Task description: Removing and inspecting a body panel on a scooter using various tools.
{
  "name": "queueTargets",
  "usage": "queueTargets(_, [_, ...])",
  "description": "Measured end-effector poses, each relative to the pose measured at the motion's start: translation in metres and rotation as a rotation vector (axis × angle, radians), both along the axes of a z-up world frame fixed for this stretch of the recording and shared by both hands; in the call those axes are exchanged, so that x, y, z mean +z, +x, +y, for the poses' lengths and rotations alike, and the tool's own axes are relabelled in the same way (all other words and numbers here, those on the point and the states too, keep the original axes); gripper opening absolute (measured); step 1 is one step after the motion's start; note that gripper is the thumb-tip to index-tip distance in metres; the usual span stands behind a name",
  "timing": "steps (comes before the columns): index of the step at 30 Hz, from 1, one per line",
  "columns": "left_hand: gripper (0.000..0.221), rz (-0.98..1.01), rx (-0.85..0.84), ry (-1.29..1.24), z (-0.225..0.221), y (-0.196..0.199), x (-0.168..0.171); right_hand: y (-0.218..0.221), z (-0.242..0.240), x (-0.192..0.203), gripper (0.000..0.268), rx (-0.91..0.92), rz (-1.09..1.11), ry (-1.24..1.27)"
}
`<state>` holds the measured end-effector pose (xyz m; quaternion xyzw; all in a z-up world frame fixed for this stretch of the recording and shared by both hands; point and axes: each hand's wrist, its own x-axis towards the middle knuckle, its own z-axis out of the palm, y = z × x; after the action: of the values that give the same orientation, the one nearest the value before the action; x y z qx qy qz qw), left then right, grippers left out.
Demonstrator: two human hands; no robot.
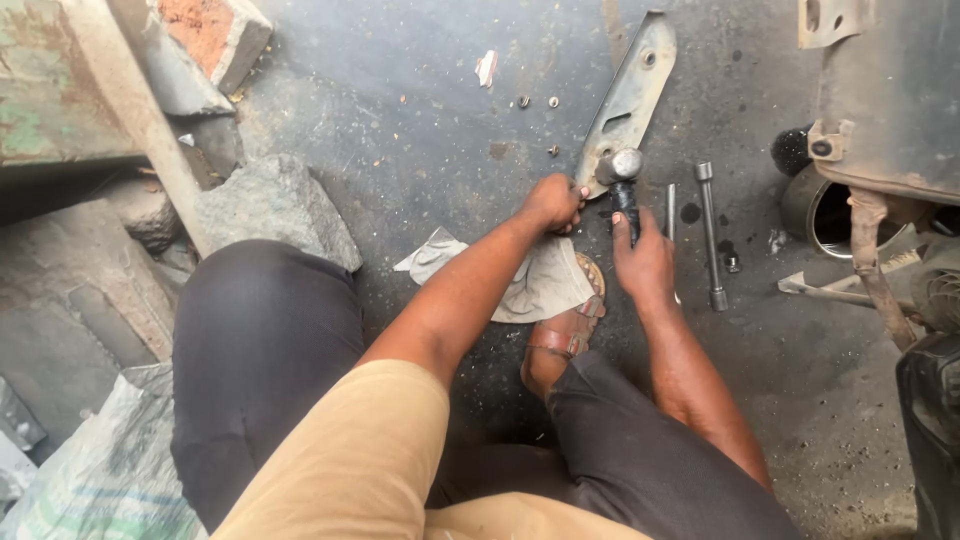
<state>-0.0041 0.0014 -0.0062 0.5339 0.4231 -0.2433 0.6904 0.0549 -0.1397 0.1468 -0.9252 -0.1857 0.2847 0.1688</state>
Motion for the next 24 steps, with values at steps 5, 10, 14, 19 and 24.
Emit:
queueTargets(5, [0.033, -0.073, -0.277, 0.673, 0.005, 0.016, -0.035, 0.007, 0.007, 0.004, 0.053, 0.018, 0.035, -0.142])
queueTargets(10, [0.045, -0.079, 0.132, 0.842, 0.056, 0.064, 0.058, 0.002, -0.012, -0.017, 0.053, 0.025, 0.003, -0.061])
queueTargets(14, [0.052, 0.053, -0.080, 0.705, 0.069, 0.110, 0.031, 0.005, -0.032, -0.041, 0.051, 0.055, -0.051, 0.057])
queueTargets(19, [0.037, -0.090, -0.207, 0.712, 0.069, 0.109, 0.040, 0.012, -0.024, -0.017, 0.054, -0.117, 0.111, 0.036])
queueTargets(24, [0.036, -0.225, -0.272, 0.780, 0.066, 0.105, 0.042, 0.006, -0.035, -0.007, 0.057, -0.206, 0.109, 0.125])
